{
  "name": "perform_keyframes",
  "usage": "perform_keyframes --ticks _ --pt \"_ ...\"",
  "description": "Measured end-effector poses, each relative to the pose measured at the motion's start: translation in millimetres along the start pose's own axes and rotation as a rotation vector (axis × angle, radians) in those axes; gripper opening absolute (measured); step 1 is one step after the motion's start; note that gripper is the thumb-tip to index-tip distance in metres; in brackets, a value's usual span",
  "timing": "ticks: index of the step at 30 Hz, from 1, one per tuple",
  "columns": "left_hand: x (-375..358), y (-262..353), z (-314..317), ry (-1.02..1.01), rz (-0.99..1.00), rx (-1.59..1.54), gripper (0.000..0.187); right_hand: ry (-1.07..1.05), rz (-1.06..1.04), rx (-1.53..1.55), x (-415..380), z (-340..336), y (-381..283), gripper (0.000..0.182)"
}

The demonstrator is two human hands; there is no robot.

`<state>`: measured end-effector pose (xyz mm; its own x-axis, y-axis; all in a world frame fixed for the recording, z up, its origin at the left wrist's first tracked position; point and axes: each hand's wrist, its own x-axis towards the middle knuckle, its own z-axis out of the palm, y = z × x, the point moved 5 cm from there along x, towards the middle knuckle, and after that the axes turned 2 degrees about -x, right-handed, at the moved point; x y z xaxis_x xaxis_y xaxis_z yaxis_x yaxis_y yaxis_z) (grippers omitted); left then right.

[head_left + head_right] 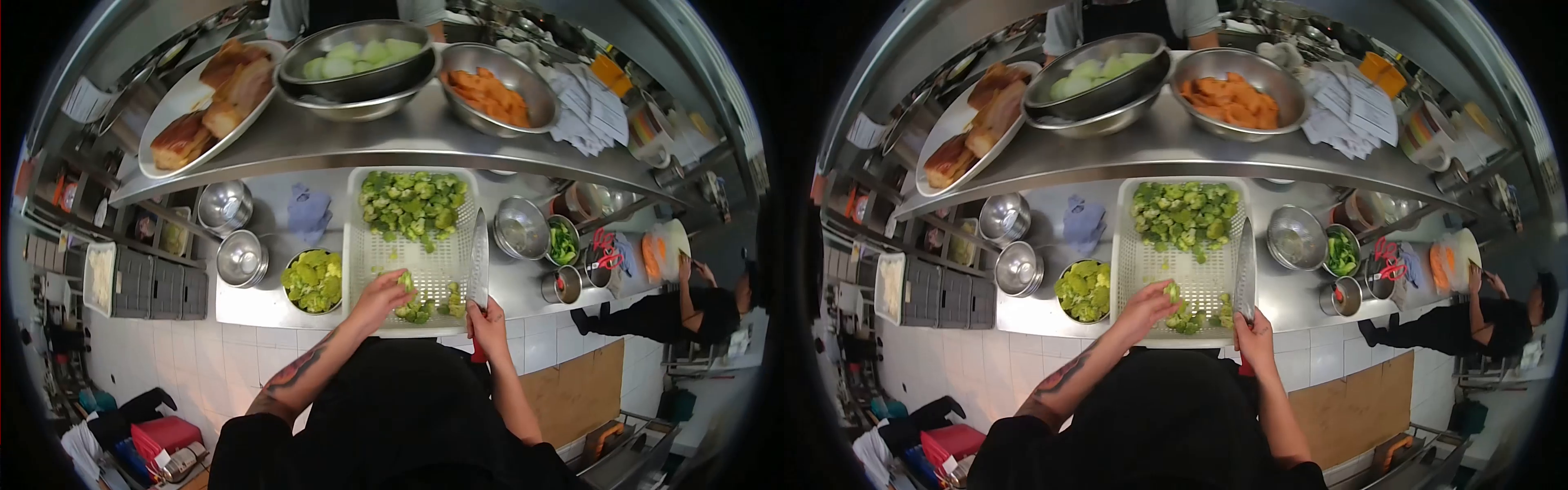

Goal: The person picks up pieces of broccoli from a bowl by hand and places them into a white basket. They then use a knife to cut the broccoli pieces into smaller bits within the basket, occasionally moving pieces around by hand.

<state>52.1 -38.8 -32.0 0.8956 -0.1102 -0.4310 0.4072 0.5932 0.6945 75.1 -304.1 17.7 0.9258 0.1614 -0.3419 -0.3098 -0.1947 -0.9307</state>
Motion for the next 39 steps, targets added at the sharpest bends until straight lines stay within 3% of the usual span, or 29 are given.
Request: perform_keyframes --ticks 4,8,12,15,22,25,27,28,30,34,37,39 --pt "92.6 11.5 24.0 0.034 0.048 -0.063 0.066 0.043 0.005 0.07 -8.4 -7.7 13.3 0.014" --pt "138.2 41.3 54.0 0.084 0.163 -0.034 0.068 0.048 0.03 0.121 -9.4 -7.4 13.4 0.02" --pt "114.9 56.6 59.0 0.07 0.154 0.007 0.062 0.019 0.037 0.099 -8.6 -9.6 14.4 0.021" --pt "88.3 48.5 31.6 0.13 0.095 0.177 0.042 0.012 0.043 0.077 -10.8 -9.7 12.3 0.019" --pt "55.2 44.2 -24.2 0.15 0.087 0.376 0.036 -0.053 0.078 0.186 -2.8 -16.0 13.2 0.02" --pt "45.6 50.2 -28.5 0.075 0.198 0.505 0.03 -0.076 0.085 0.209 -1.6 -14.8 12.2 0.021" --pt "44.3 56.4 -23.9 0.003 0.312 0.934 0.024 -0.082 0.09 0.196 0.0 -15.4 11.0 0.022" --pt "43.9 57.7 -26.2 0.011 0.315 0.933 0.024 -0.089 0.089 0.193 0.6 -15.3 10.8 0.022" --pt "41.7 55.2 -18.0 -0.122 0.485 1.624 0.023 -0.076 0.114 0.204 1.0 -16.1 12.3 0.021" --pt "39.2 25.7 -8.3 -0.194 0.34 1.698 0.035 -0.085 0.11 0.196 1.4 -16.3 11.8 0.021" --pt "31.7 4.4 16.1 -0.428 0.466 1.585 0.036 -0.092 0.1 0.22 1.1 -14.9 9.5 0.019" --pt "35.5 -8.6 15.2 -0.442 0.472 1.623 0.037 -0.082 0.102 0.244 -0.3 -14.6 7.5 0.019"
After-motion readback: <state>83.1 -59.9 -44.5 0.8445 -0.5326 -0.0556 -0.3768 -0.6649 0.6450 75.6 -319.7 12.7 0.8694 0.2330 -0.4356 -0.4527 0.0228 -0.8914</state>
